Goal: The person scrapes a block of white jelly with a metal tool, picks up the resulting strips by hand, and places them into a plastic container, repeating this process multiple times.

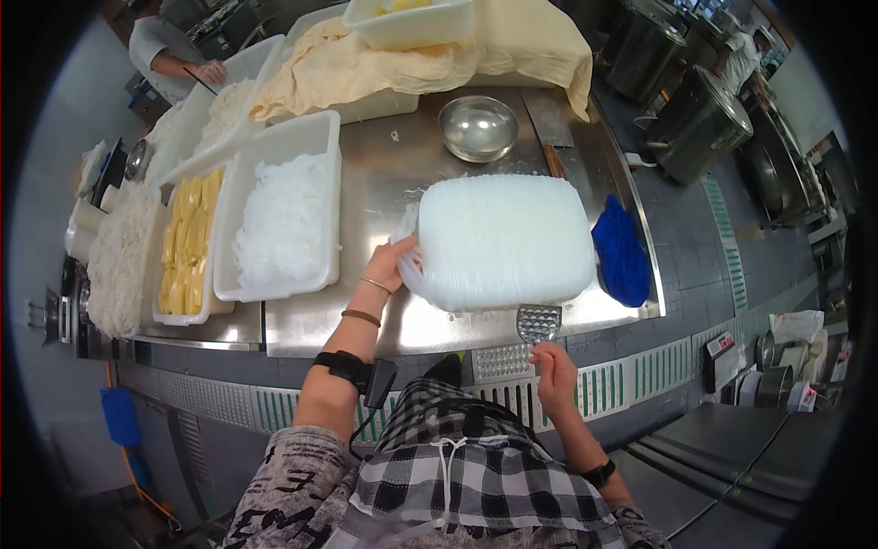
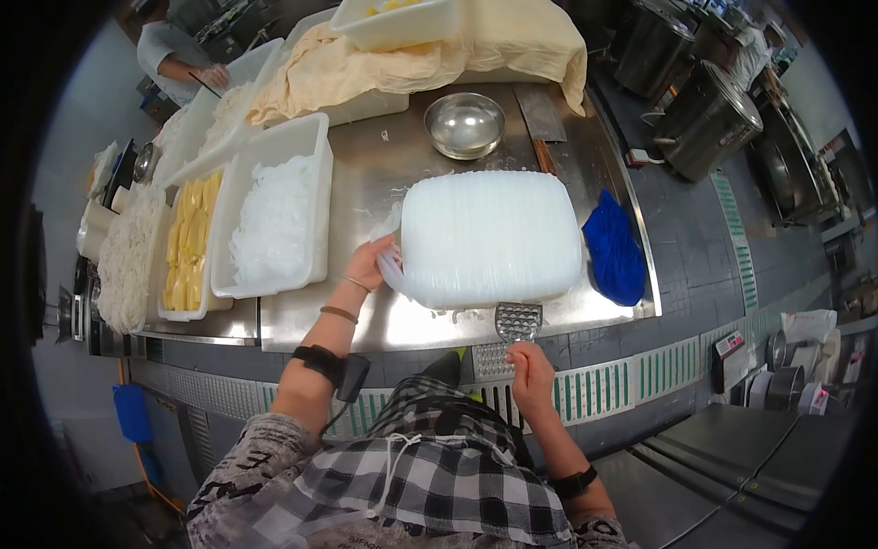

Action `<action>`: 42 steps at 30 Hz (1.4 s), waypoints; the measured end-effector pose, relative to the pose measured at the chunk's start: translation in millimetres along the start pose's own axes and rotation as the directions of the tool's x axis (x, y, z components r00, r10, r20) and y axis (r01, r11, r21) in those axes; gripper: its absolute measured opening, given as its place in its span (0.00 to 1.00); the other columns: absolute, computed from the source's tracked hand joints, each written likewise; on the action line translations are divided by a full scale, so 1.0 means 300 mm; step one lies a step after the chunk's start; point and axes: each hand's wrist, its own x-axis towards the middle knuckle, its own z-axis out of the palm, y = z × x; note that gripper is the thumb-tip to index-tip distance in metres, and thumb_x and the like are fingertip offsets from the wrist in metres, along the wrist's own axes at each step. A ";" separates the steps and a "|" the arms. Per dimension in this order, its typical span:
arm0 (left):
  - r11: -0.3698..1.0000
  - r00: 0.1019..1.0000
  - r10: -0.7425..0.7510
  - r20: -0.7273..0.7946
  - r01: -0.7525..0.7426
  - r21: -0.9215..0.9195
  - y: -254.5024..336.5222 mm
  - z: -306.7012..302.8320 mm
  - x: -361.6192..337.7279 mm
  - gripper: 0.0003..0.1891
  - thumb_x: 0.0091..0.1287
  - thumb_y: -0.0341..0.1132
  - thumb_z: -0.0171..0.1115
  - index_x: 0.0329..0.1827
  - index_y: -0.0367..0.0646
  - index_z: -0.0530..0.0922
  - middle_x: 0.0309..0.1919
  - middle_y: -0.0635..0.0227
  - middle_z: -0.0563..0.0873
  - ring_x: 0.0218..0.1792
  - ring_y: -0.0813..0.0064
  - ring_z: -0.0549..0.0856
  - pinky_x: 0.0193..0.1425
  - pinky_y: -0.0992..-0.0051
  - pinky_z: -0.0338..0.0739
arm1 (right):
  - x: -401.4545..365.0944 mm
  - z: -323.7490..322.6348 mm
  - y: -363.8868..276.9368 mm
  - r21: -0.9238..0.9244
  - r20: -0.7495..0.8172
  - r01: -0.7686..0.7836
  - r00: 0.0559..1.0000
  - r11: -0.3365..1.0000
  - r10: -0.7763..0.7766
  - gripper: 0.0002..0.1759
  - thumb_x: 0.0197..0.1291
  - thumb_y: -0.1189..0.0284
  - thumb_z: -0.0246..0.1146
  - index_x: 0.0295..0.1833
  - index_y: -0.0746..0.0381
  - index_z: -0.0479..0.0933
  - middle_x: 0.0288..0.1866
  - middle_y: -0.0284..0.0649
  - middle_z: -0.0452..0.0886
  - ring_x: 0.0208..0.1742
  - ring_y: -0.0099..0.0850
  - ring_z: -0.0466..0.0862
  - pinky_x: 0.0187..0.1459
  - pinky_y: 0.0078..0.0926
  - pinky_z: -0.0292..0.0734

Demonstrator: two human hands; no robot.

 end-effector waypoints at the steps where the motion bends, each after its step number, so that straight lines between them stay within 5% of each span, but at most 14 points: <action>1: 1.000 1.000 0.002 -0.001 -0.002 0.000 0.017 0.007 0.004 0.10 0.56 0.29 0.59 0.38 0.35 0.73 0.27 0.60 0.79 0.29 0.68 0.79 0.39 0.68 0.76 | 0.004 0.001 -0.001 0.007 -0.004 -0.001 1.000 1.000 0.001 0.06 0.57 0.81 0.47 0.36 0.66 0.70 0.30 0.40 0.73 0.28 0.27 0.76 0.32 0.21 0.70; 4: 0.991 1.000 -0.014 0.011 0.016 -0.135 0.147 0.115 -0.052 0.06 0.56 0.30 0.59 0.33 0.38 0.73 0.20 0.63 0.77 0.24 0.68 0.78 0.36 0.67 0.76 | 0.017 0.006 -0.010 0.031 0.001 -0.015 1.000 0.999 0.015 0.06 0.58 0.81 0.47 0.36 0.66 0.70 0.30 0.40 0.74 0.28 0.26 0.76 0.32 0.20 0.71; 10: 0.946 0.944 0.266 0.194 -0.218 -0.240 0.476 0.131 -0.169 0.04 0.59 0.32 0.56 0.34 0.42 0.74 0.22 0.69 0.78 0.30 0.71 0.78 0.45 0.67 0.73 | 0.060 0.013 -0.053 0.067 0.030 -0.029 0.999 0.997 0.027 0.07 0.59 0.80 0.46 0.36 0.68 0.71 0.31 0.40 0.75 0.29 0.24 0.76 0.34 0.19 0.70; 16: 0.796 0.861 0.500 -0.089 -0.498 -0.343 0.633 -0.146 -0.242 0.09 0.59 0.37 0.58 0.38 0.43 0.74 0.32 0.64 0.79 0.38 0.67 0.77 0.52 0.64 0.69 | 0.131 0.024 -0.064 0.092 0.076 0.045 0.996 0.995 -0.052 0.07 0.59 0.80 0.46 0.36 0.68 0.71 0.32 0.41 0.75 0.28 0.25 0.77 0.33 0.19 0.71; 18: 0.842 0.892 0.205 -0.403 -0.371 -0.393 0.584 -0.200 -0.272 0.23 0.56 0.37 0.60 0.53 0.39 0.68 0.41 0.60 0.76 0.47 0.65 0.73 0.58 0.60 0.62 | 0.198 0.034 -0.062 0.103 0.102 0.029 0.994 0.994 -0.039 0.08 0.59 0.79 0.46 0.36 0.68 0.71 0.31 0.41 0.76 0.28 0.26 0.77 0.32 0.19 0.71; 20: 0.893 0.540 0.062 -0.840 -0.405 -0.195 0.522 -0.220 -0.261 0.30 0.55 0.39 0.60 0.60 0.39 0.61 0.49 0.58 0.72 0.55 0.64 0.68 0.59 0.58 0.59 | 0.305 0.053 -0.071 0.148 0.140 -0.001 0.990 0.989 -0.020 0.09 0.60 0.77 0.46 0.35 0.69 0.71 0.29 0.40 0.76 0.27 0.25 0.77 0.32 0.19 0.71; 22: 0.912 0.491 0.219 -0.843 -0.410 -0.002 0.461 -0.218 -0.287 0.25 0.56 0.38 0.59 0.56 0.40 0.65 0.48 0.60 0.74 0.52 0.67 0.71 0.57 0.63 0.61 | 0.441 0.088 -0.079 0.206 0.179 -0.038 0.984 0.978 0.000 0.10 0.61 0.75 0.46 0.34 0.69 0.71 0.27 0.39 0.76 0.26 0.24 0.76 0.31 0.19 0.71; 24: 0.898 0.448 0.368 -0.815 -0.399 0.186 0.392 -0.172 -0.318 0.20 0.57 0.37 0.58 0.52 0.41 0.69 0.46 0.63 0.76 0.49 0.70 0.73 0.56 0.67 0.64 | 0.585 0.137 -0.070 0.242 0.230 -0.060 0.973 0.968 0.003 0.11 0.61 0.72 0.47 0.32 0.69 0.70 0.26 0.38 0.76 0.25 0.23 0.76 0.30 0.19 0.71; 26: 0.758 0.672 0.652 -0.353 -0.555 0.342 0.317 -0.033 -0.355 0.15 0.58 0.33 0.57 0.48 0.42 0.72 0.41 0.65 0.78 0.43 0.75 0.76 0.50 0.74 0.69 | 0.721 0.199 -0.058 0.238 0.270 -0.071 0.963 0.969 0.005 0.13 0.62 0.70 0.47 0.31 0.68 0.70 0.25 0.37 0.75 0.23 0.22 0.75 0.28 0.19 0.70; 28: 0.874 0.880 0.447 -0.161 -0.392 0.286 0.206 0.056 -0.358 0.09 0.60 0.28 0.54 0.43 0.42 0.74 0.36 0.68 0.80 0.37 0.79 0.78 0.43 0.81 0.72 | 0.836 0.260 -0.042 0.213 0.300 -0.094 0.954 0.972 0.027 0.14 0.62 0.69 0.47 0.32 0.68 0.70 0.25 0.37 0.75 0.21 0.21 0.74 0.27 0.19 0.70; 31: 0.860 0.964 0.264 -0.024 -0.224 0.458 0.042 0.131 -0.327 0.08 0.61 0.29 0.53 0.42 0.39 0.74 0.34 0.69 0.80 0.35 0.80 0.78 0.41 0.82 0.73 | 0.958 0.344 -0.032 0.220 0.326 -0.147 0.943 0.964 0.069 0.14 0.62 0.68 0.47 0.32 0.67 0.70 0.25 0.37 0.75 0.20 0.22 0.74 0.25 0.19 0.70; 34: 0.876 0.992 0.093 0.091 -0.125 0.467 -0.107 0.127 -0.262 0.09 0.61 0.31 0.53 0.43 0.39 0.74 0.36 0.69 0.79 0.36 0.80 0.78 0.42 0.81 0.73 | 1.052 0.417 -0.023 0.221 0.343 -0.211 0.931 0.952 0.127 0.16 0.63 0.65 0.46 0.32 0.67 0.70 0.25 0.37 0.75 0.20 0.22 0.75 0.24 0.19 0.70; 38: 0.673 0.904 -0.344 0.255 0.048 0.738 -0.220 0.120 -0.208 0.14 0.62 0.37 0.52 0.47 0.39 0.73 0.38 0.70 0.79 0.37 0.80 0.77 0.40 0.79 0.74 | 1.107 0.459 -0.008 0.122 0.363 -0.326 0.894 0.938 0.263 0.19 0.63 0.61 0.43 0.32 0.65 0.70 0.25 0.36 0.75 0.18 0.23 0.76 0.21 0.19 0.68; 42: 0.612 0.884 -0.322 0.340 -0.079 0.787 -0.350 0.114 -0.192 0.13 0.61 0.36 0.53 0.44 0.39 0.76 0.35 0.66 0.80 0.32 0.81 0.78 0.39 0.81 0.73 | 1.100 0.446 0.010 0.023 0.439 -0.382 0.834 0.924 0.334 0.19 0.63 0.59 0.41 0.34 0.61 0.70 0.27 0.33 0.76 0.21 0.20 0.76 0.22 0.16 0.67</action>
